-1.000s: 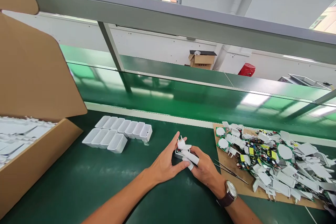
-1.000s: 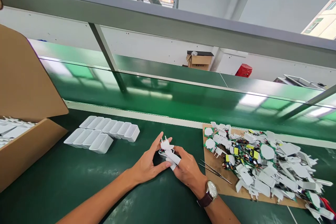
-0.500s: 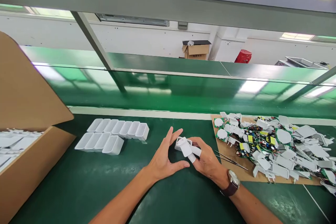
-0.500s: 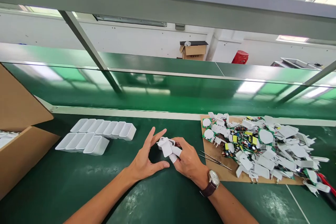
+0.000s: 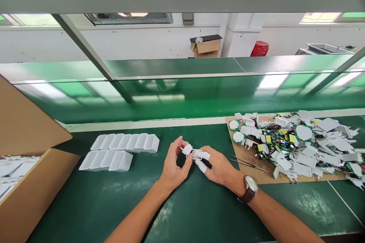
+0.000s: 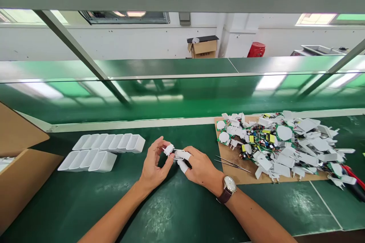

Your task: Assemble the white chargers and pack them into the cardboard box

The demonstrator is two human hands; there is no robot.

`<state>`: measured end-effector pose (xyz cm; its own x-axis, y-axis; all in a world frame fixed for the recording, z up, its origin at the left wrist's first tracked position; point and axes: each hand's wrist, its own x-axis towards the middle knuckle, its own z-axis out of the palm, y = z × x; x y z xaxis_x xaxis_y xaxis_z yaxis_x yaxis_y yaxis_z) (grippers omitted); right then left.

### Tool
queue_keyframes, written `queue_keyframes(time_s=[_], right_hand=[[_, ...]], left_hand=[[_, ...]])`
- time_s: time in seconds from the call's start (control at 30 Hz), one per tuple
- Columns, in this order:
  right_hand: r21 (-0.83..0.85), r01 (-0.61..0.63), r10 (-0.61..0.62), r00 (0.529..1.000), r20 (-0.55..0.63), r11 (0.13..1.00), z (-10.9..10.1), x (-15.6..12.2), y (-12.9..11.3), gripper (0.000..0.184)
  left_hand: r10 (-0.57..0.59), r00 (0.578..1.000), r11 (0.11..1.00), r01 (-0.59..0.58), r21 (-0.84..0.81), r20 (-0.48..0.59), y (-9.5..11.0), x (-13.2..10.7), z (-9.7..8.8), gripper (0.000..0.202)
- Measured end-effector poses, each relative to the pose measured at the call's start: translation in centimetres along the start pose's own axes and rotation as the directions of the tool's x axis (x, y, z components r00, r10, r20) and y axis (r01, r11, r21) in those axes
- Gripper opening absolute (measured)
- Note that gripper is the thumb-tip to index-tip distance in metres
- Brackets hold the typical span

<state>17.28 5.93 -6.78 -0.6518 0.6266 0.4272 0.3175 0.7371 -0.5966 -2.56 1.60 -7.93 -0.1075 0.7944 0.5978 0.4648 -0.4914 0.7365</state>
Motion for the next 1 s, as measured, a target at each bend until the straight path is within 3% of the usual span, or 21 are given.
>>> queue_keyframes(time_s=[0.17, 0.43, 0.5, 0.57, 0.63, 0.7, 0.77, 0.8, 0.87, 1.0], right_hand=[[0.103, -0.08, 0.084, 0.996, -0.033, 0.991, -0.1, -0.3, 0.3, 0.042], [-0.076, 0.013, -0.01, 0.999, 0.034, 0.997, 0.0, 0.0, -0.2, 0.029], [-0.027, -0.017, 0.018, 0.999, 0.038, 1.0, 0.0, 0.3, -0.2, 0.029], [0.142, -0.097, 0.094, 0.995, 0.027, 0.985, 0.0, 0.5, -0.2, 0.03], [0.456, -0.231, 0.242, 0.97, 0.035, 0.86, 0.1, 0.7, -0.2, 0.03], [0.758, -0.346, 0.392, 0.911, 0.13, 0.553, 0.5, 0.8, -0.4, 0.033], [0.887, -0.395, 0.447, 0.856, 0.261, 0.238, 0.8, 0.9, -0.6, 0.038], [0.904, -0.405, 0.441, 0.843, 0.31, 0.139, 1.0, 0.9, -0.7, 0.04], [0.908, -0.417, 0.422, 0.831, 0.362, 0.042, 1.2, 1.0, -1.1, 0.044], [0.893, -0.451, 0.399, 0.819, 0.412, 0.002, 1.3, 1.1, -1.6, 0.051]], left_hand=[[-0.045, 0.999, 0.998, 0.047, -0.05, 0.03, -0.2, -0.2, 0.1, 0.066], [-0.05, 0.991, 0.998, 0.055, -0.036, 0.127, -0.5, -0.5, -0.6, 0.058], [-0.07, 0.99, 0.997, 0.073, -0.015, 0.122, -0.4, -0.3, -0.7, 0.057], [-0.083, 0.99, 0.996, 0.086, -0.017, 0.111, -0.1, -0.2, -0.7, 0.062], [-0.057, 0.992, 0.998, 0.06, -0.026, 0.112, 0.3, -0.2, -0.6, 0.081], [-0.001, 0.992, 1.0, 0.001, -0.004, 0.127, 0.6, -0.3, -0.4, 0.095], [0.049, 0.991, 0.998, -0.055, 0.043, 0.123, 0.8, -0.6, -0.1, 0.089], [0.067, 0.992, 0.995, -0.074, 0.062, 0.107, 0.8, -0.7, 0.0, 0.084], [0.1, 0.993, 0.991, -0.105, 0.084, 0.06, 0.7, -0.9, 0.3, 0.079], [0.126, 0.992, 0.985, -0.127, 0.113, 0.014, 0.3, -1.1, 0.3, 0.08]])
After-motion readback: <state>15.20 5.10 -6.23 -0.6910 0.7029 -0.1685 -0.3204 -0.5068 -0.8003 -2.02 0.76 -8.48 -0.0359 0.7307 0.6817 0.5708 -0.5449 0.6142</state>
